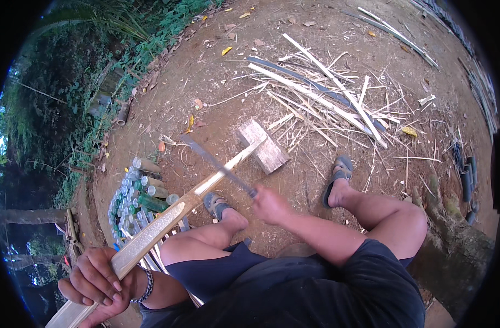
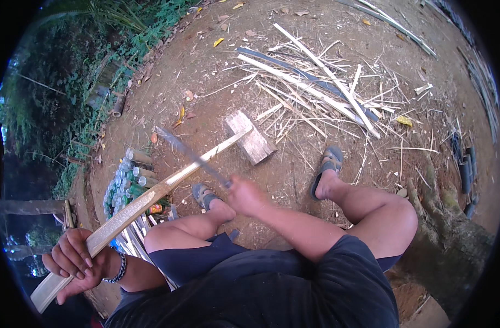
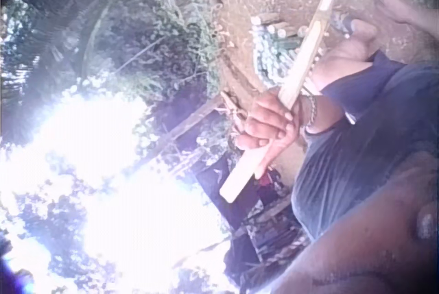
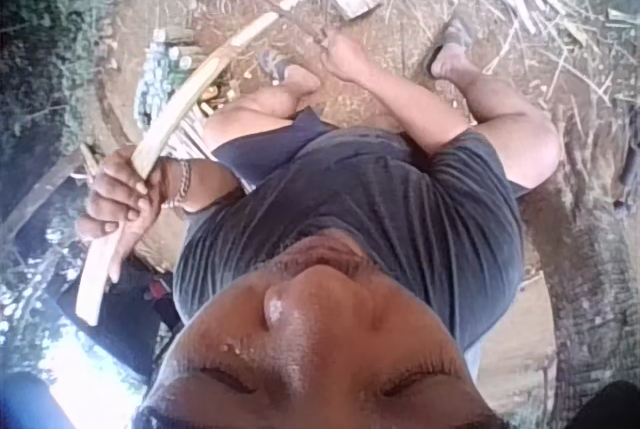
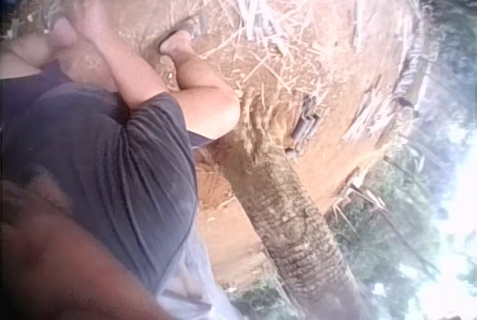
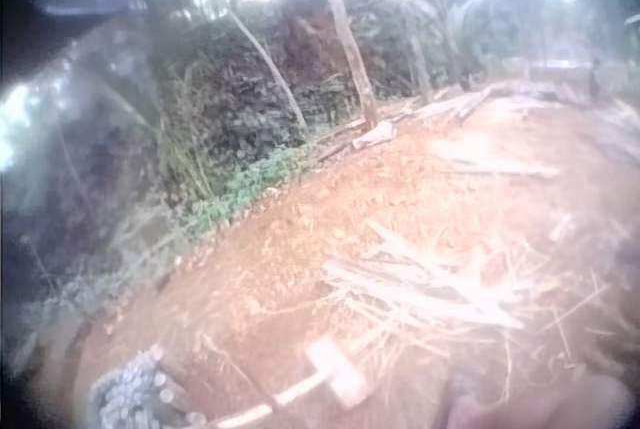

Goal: The person shaves thin layers off a long bamboo strip using a machete while holding the strip against a wooden block.

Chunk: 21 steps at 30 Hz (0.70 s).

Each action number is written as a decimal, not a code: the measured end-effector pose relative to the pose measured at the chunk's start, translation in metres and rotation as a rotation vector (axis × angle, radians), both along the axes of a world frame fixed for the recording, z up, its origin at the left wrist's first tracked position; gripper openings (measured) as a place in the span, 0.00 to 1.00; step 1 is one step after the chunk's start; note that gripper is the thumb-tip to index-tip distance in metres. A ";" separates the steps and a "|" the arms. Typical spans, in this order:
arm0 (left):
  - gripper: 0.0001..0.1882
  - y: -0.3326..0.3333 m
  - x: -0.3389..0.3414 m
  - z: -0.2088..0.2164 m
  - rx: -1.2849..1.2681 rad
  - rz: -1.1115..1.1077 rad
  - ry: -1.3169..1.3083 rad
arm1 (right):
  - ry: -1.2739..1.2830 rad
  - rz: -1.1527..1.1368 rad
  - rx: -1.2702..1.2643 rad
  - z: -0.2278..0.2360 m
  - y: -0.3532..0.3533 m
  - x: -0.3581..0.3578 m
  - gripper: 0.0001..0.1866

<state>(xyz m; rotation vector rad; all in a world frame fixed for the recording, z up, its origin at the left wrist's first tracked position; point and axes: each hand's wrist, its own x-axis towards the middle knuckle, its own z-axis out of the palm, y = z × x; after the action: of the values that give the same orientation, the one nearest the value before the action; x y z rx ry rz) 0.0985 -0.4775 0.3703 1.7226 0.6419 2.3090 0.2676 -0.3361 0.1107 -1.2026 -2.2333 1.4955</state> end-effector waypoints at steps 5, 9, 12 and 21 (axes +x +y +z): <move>0.26 -0.003 -0.002 -0.001 0.002 0.055 0.011 | -0.017 -0.027 0.030 -0.006 -0.003 -0.001 0.11; 0.26 0.003 -0.006 0.002 -0.014 -0.001 -0.024 | 0.013 0.042 0.036 -0.011 0.005 0.003 0.11; 0.26 0.008 -0.002 0.007 -0.025 0.026 -0.054 | -0.186 -0.146 -0.052 -0.087 0.040 0.019 0.11; 0.25 0.018 -0.021 0.013 -0.050 0.001 -0.052 | -0.086 0.028 -0.023 -0.038 0.040 -0.009 0.10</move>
<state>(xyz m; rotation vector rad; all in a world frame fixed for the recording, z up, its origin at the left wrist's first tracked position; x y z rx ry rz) 0.0773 -0.4594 0.3831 1.6351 0.6848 2.3107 0.2586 -0.2964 0.0729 -1.2710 -2.3024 1.5111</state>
